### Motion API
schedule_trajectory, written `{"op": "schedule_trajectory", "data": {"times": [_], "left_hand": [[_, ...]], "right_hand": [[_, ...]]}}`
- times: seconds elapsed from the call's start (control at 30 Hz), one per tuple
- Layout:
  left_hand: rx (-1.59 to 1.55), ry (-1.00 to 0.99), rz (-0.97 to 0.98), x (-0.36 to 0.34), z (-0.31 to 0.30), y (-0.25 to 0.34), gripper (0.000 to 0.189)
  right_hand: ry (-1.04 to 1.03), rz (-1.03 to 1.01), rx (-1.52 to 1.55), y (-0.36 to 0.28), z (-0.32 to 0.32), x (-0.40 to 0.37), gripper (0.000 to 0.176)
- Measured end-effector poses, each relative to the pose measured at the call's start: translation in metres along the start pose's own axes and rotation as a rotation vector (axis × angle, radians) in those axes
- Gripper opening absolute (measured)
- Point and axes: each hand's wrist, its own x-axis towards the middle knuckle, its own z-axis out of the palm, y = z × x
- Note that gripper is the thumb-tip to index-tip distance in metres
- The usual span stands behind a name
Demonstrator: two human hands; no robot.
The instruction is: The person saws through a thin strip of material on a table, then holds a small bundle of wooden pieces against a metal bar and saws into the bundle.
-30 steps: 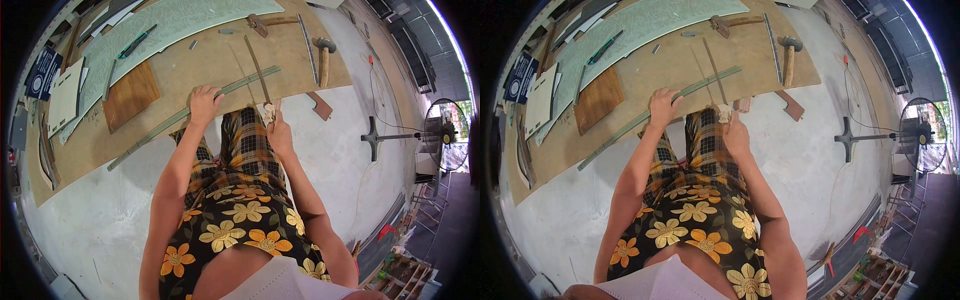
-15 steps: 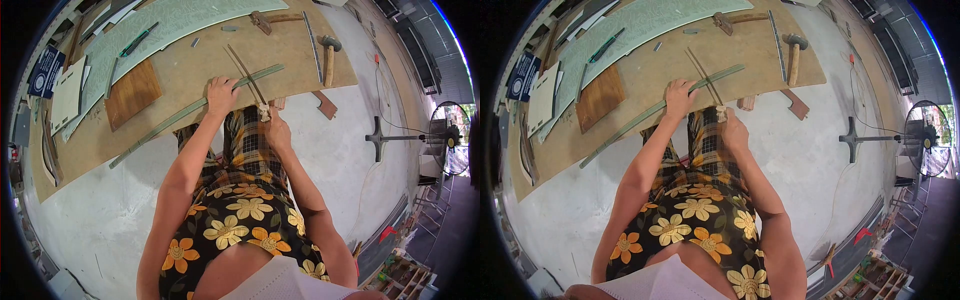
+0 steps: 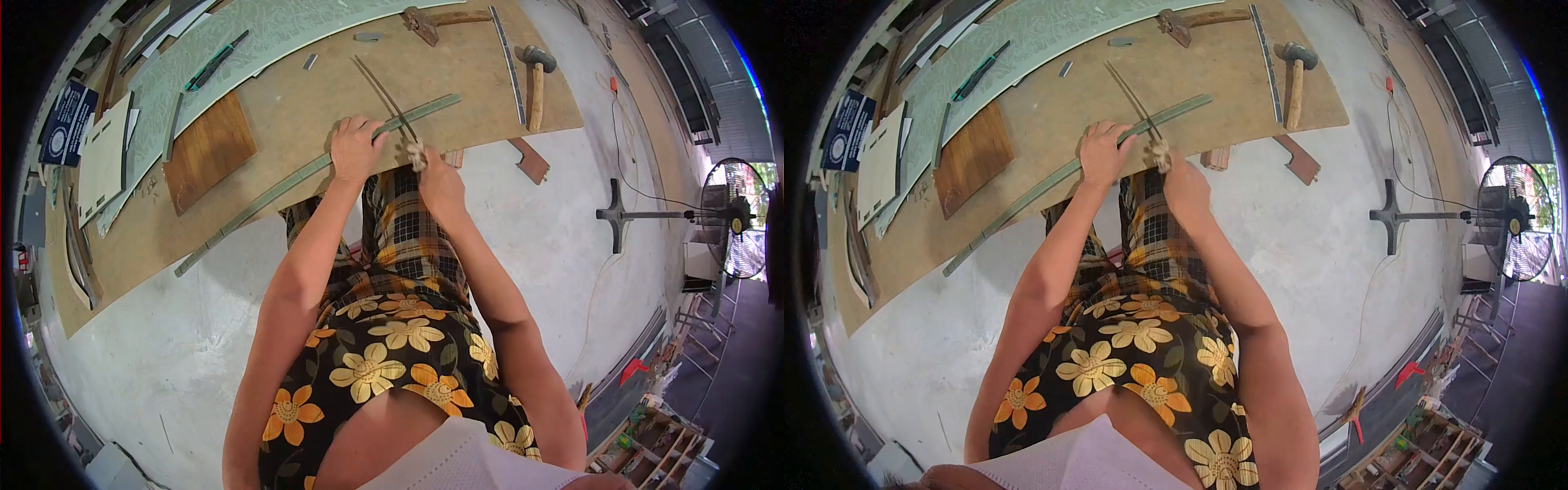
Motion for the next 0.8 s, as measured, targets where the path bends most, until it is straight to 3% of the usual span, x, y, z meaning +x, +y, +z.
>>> {"op": "schedule_trajectory", "data": {"times": [0.17,0.3,0.43,0.63,0.8], "left_hand": [[-0.007,0.037,0.022,-0.003,0.004,-0.003,0.021],[0.003,0.029,0.013,-0.003,0.003,0.0,0.021],[0.01,0.043,0.025,-0.004,0.003,-0.002,0.022],[0.037,0.039,0.032,-0.002,0.001,-0.001,0.022],[0.024,0.024,0.024,-0.004,0.002,-0.001,0.021]], "right_hand": [[0.001,0.019,-0.004,-0.004,0.005,0.003,0.031],[-0.063,0.05,0.039,0.013,-0.011,-0.044,0.034],[-0.006,0.016,0.068,0.021,-0.007,-0.046,0.048],[-0.178,0.054,-0.039,-0.014,-0.009,0.003,0.075],[-0.148,0.013,-0.015,0.017,0.0,-0.036,0.074]]}}
